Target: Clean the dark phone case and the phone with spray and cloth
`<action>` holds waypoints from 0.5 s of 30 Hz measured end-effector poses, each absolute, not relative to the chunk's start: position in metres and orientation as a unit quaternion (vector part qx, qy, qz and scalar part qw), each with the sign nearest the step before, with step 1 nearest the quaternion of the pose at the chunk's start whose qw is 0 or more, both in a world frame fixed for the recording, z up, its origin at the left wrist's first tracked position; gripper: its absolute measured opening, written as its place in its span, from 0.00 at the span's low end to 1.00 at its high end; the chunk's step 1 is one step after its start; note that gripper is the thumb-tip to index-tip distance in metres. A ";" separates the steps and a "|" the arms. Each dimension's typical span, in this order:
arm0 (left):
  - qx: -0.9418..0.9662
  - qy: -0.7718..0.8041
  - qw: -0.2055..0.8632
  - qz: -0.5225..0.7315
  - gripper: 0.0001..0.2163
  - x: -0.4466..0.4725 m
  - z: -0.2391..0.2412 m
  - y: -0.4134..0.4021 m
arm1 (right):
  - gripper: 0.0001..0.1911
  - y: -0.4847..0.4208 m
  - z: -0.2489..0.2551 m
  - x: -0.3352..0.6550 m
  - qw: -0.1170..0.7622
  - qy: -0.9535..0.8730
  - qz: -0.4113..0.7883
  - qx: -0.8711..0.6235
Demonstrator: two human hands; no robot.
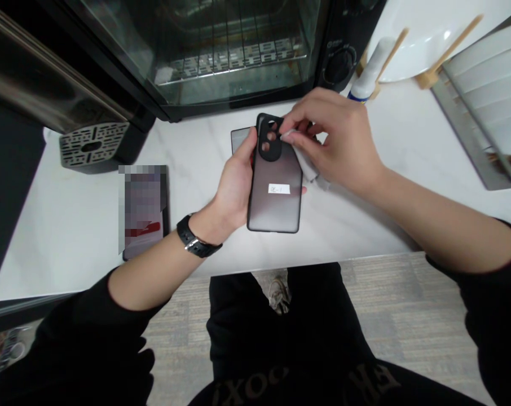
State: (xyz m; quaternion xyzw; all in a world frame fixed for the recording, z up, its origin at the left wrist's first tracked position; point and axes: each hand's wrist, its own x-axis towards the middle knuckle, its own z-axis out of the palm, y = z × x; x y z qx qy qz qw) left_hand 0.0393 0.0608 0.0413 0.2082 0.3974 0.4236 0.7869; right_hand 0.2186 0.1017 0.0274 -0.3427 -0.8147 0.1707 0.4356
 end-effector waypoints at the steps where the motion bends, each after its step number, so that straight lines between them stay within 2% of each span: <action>1: 0.197 0.413 0.788 0.411 0.23 0.040 0.040 0.059 | 0.04 0.101 0.027 0.218 0.449 -0.801 0.167 -0.360; 3: 0.179 0.435 0.792 0.390 0.22 0.042 0.039 0.057 | 0.04 0.098 0.028 0.216 0.455 -0.794 0.171 -0.366; 7: 0.175 0.449 0.785 0.390 0.21 0.047 0.041 0.057 | 0.01 0.086 0.031 0.208 0.411 -0.828 0.225 -0.310; 15: 0.326 0.344 0.757 0.450 0.29 0.037 0.046 0.060 | 0.07 0.065 0.028 0.196 0.297 -0.903 0.309 -0.045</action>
